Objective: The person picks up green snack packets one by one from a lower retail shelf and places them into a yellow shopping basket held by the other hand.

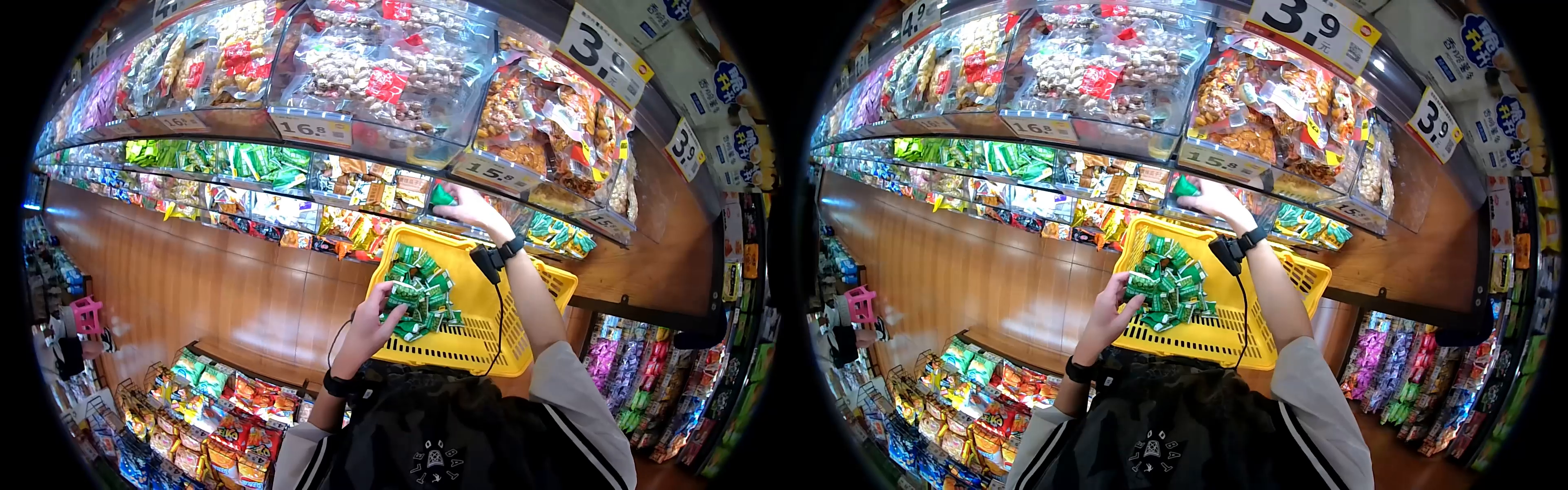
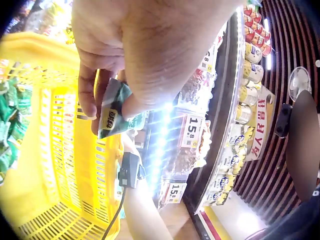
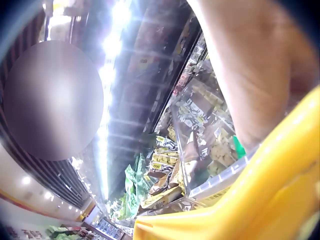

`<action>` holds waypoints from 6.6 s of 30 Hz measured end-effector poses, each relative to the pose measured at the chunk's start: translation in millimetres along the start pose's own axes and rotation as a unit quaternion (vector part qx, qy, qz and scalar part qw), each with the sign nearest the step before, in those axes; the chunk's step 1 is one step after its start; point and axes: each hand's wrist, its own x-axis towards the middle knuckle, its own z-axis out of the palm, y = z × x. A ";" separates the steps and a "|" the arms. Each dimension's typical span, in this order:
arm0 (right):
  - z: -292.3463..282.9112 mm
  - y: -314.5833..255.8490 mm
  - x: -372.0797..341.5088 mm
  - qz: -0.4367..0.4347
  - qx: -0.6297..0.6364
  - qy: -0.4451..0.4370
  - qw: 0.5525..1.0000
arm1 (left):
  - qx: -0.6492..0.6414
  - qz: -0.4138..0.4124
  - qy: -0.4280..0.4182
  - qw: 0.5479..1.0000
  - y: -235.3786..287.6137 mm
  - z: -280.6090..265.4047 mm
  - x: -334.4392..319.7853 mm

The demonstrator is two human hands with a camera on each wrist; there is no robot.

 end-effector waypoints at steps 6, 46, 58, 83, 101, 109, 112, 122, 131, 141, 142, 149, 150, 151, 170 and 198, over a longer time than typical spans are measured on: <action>7.1 18.6 4.4 0.028 -0.018 0.135 0.990 | 0.028 0.000 -0.003 1.000 3.3 0.4 5.1; 10.4 -99.2 -124.0 -0.166 0.163 -0.105 0.967 | -0.025 -0.072 -0.060 0.995 51.0 -16.5 22.2; -28.8 10.2 -74.2 0.084 0.416 0.088 0.901 | 0.020 0.032 0.022 0.999 37.4 4.6 20.2; 9.1 -23.7 -111.6 -0.249 0.004 0.302 0.920 | -0.050 -0.037 0.039 0.997 16.0 -10.7 -2.4; 193.7 112.8 -142.4 0.014 -0.001 -0.016 1.000 | 0.014 -0.052 0.006 0.999 24.3 1.1 2.0; 119.5 78.7 -157.5 0.115 0.308 -0.049 0.943 | 0.024 -0.044 0.005 0.999 13.2 1.2 7.1; 62.9 36.1 -170.4 0.077 0.342 -0.111 0.930 | 0.029 -0.048 0.004 0.998 13.0 0.3 8.5; -27.1 10.0 -122.6 -0.008 0.464 0.145 0.874 | 0.056 -0.056 -0.015 0.997 16.6 -1.2 7.6; -9.8 56.2 -68.0 -0.025 -0.071 0.231 0.970 | 0.070 -0.057 -0.021 0.996 22.7 -5.3 3.1; -26.6 34.3 -65.3 0.016 -0.166 0.131 0.977 | 0.088 -0.060 -0.027 0.994 27.5 -6.0 5.4; -27.1 33.8 -61.6 0.016 -0.166 0.131 0.977 | 0.089 -0.057 -0.029 0.994 26.8 -5.8 5.5; -25.3 57.1 -50.6 -0.014 -0.091 0.101 0.991 | 0.081 -0.063 -0.030 0.994 22.8 -6.4 5.1; -26.1 57.1 -49.2 -0.007 -0.041 0.097 0.994 | 0.081 -0.064 -0.030 0.994 22.8 -6.3 5.4; -26.7 57.6 -48.6 -0.007 -0.041 0.097 0.994 | 0.085 -0.062 -0.029 0.994 22.8 -6.0 5.7; -45.8 -30.0 -116.7 -0.028 0.304 -0.106 0.946 | 0.076 -0.042 -0.001 0.996 13.9 -6.4 1.9; 6.2 30.3 -163.2 0.063 0.519 -0.336 0.784 | 0.073 -0.070 -0.004 0.995 1.1 -8.1 3.8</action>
